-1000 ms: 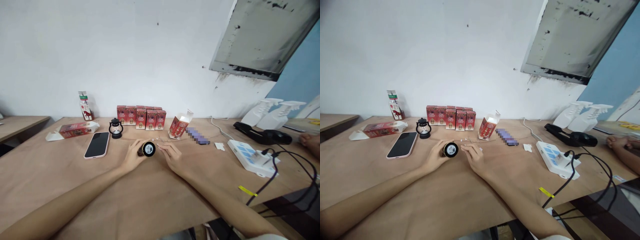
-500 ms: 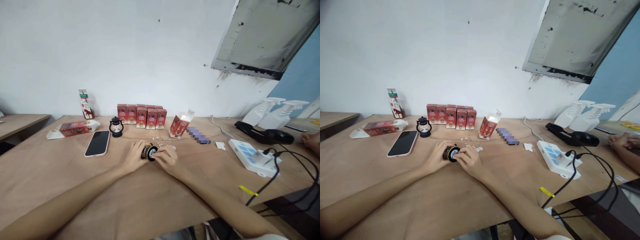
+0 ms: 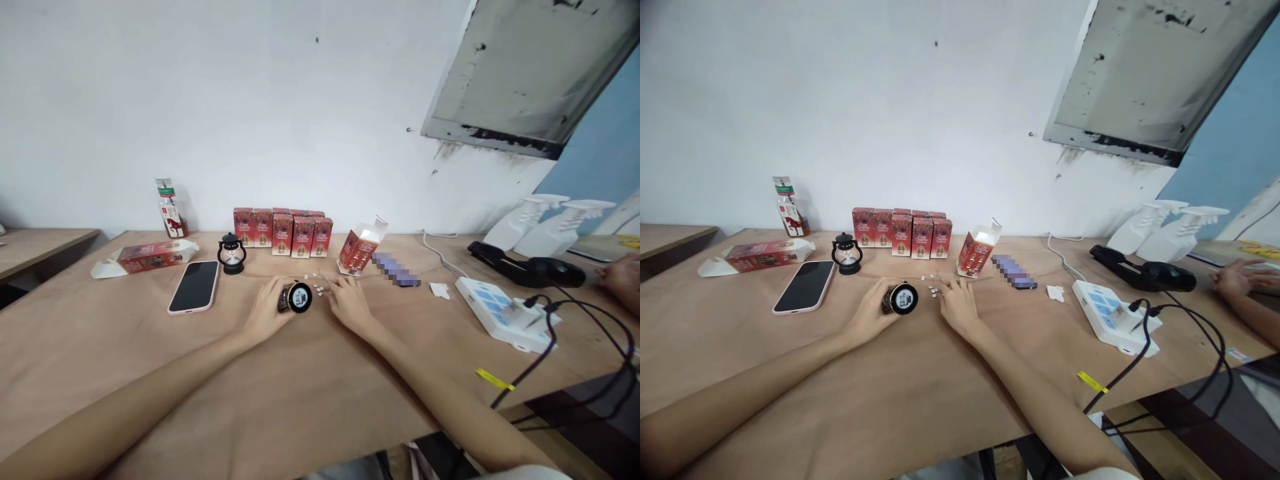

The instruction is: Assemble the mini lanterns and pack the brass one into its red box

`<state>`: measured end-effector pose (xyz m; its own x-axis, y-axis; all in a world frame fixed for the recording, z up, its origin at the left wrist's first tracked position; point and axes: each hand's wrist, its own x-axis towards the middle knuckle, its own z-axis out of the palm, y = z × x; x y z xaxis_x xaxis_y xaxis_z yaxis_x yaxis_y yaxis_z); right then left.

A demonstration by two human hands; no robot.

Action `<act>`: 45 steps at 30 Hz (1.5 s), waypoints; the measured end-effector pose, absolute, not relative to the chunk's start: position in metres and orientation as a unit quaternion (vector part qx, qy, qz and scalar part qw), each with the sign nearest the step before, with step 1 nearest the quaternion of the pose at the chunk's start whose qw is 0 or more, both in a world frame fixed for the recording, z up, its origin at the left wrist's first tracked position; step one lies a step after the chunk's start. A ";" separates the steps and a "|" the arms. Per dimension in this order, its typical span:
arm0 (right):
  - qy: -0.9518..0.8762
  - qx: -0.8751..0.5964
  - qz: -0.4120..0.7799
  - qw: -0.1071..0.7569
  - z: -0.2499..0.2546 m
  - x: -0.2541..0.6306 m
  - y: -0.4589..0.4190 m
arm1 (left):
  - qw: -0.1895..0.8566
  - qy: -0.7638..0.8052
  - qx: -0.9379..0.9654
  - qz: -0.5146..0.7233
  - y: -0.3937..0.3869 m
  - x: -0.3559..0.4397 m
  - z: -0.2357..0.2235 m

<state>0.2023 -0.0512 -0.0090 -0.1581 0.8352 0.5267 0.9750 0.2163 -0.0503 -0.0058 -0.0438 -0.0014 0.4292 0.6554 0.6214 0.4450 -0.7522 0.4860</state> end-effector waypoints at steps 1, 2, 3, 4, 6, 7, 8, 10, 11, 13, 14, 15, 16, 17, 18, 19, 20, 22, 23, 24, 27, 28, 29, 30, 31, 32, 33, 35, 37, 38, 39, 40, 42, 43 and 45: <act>-0.746 -0.617 -0.148 0.201 -0.008 0.202 -0.051 | 0.125 0.328 0.837 0.419 -0.044 -0.006 -0.001; -0.749 -0.621 -0.143 0.183 -0.008 0.202 -0.052 | 0.125 0.327 0.839 0.417 -0.043 -0.006 -0.002; -0.752 -0.621 -0.138 0.172 -0.007 0.201 -0.053 | 0.124 0.327 0.840 0.415 -0.043 -0.006 -0.002; -0.756 -0.619 -0.136 0.166 -0.007 0.200 -0.053 | 0.123 0.326 0.841 0.414 -0.043 -0.006 -0.002; -0.762 -0.611 -0.135 0.166 -0.007 0.199 -0.054 | 0.117 0.326 0.843 0.410 -0.042 -0.005 -0.003; -0.766 -0.606 -0.135 0.170 -0.008 0.198 -0.053 | 0.114 0.326 0.845 0.407 -0.042 -0.005 -0.004; -0.768 -0.601 -0.134 0.176 -0.009 0.198 -0.053 | 0.111 0.326 0.848 0.404 -0.042 -0.005 -0.004; -0.770 -0.594 -0.128 0.194 -0.013 0.199 -0.050 | 0.105 0.326 0.852 0.396 -0.042 -0.005 -0.005; -0.771 -0.591 -0.122 0.205 -0.015 0.199 -0.049 | 0.103 0.326 0.853 0.393 -0.042 -0.005 -0.005; -0.769 -0.587 -0.102 0.231 -0.019 0.200 -0.045 | 0.101 0.326 0.855 0.389 -0.042 -0.005 -0.005; -0.767 -0.585 -0.090 0.248 -0.020 0.200 -0.044 | 0.101 0.326 0.856 0.389 -0.042 -0.005 -0.005; -0.765 -0.582 -0.078 0.265 -0.022 0.201 -0.042 | 0.101 0.325 0.856 0.388 -0.042 -0.006 -0.004; -0.763 -0.577 -0.068 0.283 -0.023 0.201 -0.041 | 0.102 0.324 0.857 0.388 -0.042 -0.006 -0.004; -0.760 -0.571 -0.059 0.304 -0.024 0.200 -0.041 | 0.103 0.323 0.857 0.388 -0.042 -0.006 -0.004; -0.758 -0.560 -0.054 0.328 -0.024 0.200 -0.040 | 0.103 0.323 0.857 0.387 -0.043 -0.006 -0.003; -0.755 -0.547 -0.051 0.358 -0.024 0.200 -0.041 | 0.104 0.322 0.858 0.386 -0.043 -0.006 -0.003; -0.749 -0.530 -0.050 0.394 -0.024 0.199 -0.042 | 0.105 0.322 0.858 0.386 -0.043 -0.006 -0.002; -0.724 -0.494 -0.054 0.479 -0.021 0.196 -0.048 | 0.107 0.318 0.859 0.388 -0.043 -0.006 -0.002; -0.707 -0.475 -0.059 0.521 -0.019 0.194 -0.051 | 0.107 0.316 0.859 0.388 -0.043 -0.006 -0.002; -0.691 -0.455 -0.066 0.558 -0.016 0.192 -0.056 | 0.108 0.315 0.859 0.388 -0.043 -0.006 -0.002; -0.683 -0.390 -0.094 0.611 -0.009 0.185 -0.070 | 0.103 0.316 0.859 0.389 -0.043 -0.005 -0.003; -0.694 -0.366 -0.107 0.611 -0.007 0.182 -0.074 | 0.100 0.316 0.860 0.389 -0.042 -0.005 -0.004; -0.708 -0.343 -0.123 0.605 -0.006 0.180 -0.077 | 0.099 0.315 0.860 0.389 -0.042 -0.005 -0.005; -0.722 -0.323 -0.139 0.596 -0.005 0.178 -0.080 | 0.097 0.314 0.861 0.388 -0.041 -0.005 -0.005; -0.734 -0.308 -0.154 0.586 -0.004 0.176 -0.082 | 0.096 0.312 0.862 0.388 -0.040 -0.005 -0.006; -0.743 -0.299 -0.169 0.575 -0.004 0.174 -0.083 | 0.095 0.311 0.862 0.388 -0.040 -0.005 -0.007; -0.749 -0.295 -0.180 0.565 -0.005 0.173 -0.083 | 0.095 0.311 0.862 0.388 -0.040 -0.005 -0.007; -0.757 -0.301 -0.190 0.548 -0.006 0.171 -0.083 | 0.095 0.313 0.863 0.386 -0.039 -0.005 -0.007; -0.763 -0.311 -0.188 0.535 -0.008 0.170 -0.081 | 0.096 0.315 0.864 0.380 -0.040 -0.005 -0.006; -0.766 -0.317 -0.185 0.528 -0.009 0.170 -0.081 | 0.097 0.317 0.865 0.377 -0.040 -0.005 -0.006; -0.769 -0.323 -0.182 0.521 -0.011 0.170 -0.080 | 0.098 0.318 0.865 0.375 -0.041 -0.006 -0.005; -0.772 -0.330 -0.181 0.513 -0.012 0.170 -0.080 | 0.099 0.319 0.866 0.372 -0.041 -0.006 -0.005; -0.780 -0.337 -0.184 0.494 -0.013 0.170 -0.080 | 0.101 0.320 0.866 0.371 -0.042 -0.006 -0.004; -0.785 -0.338 -0.184 0.486 -0.013 0.170 -0.081 | 0.102 0.321 0.864 0.373 -0.042 -0.006 -0.004; -0.790 -0.336 -0.177 0.480 -0.012 0.171 -0.083 | 0.104 0.325 0.859 0.382 -0.042 -0.006 -0.003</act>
<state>0.1710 -0.0827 -0.0124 -0.3125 0.3609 0.8787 0.7017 0.7112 -0.0426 -0.0063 -0.0421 -0.0034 0.4973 0.6369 0.5891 0.4783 -0.7678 0.4264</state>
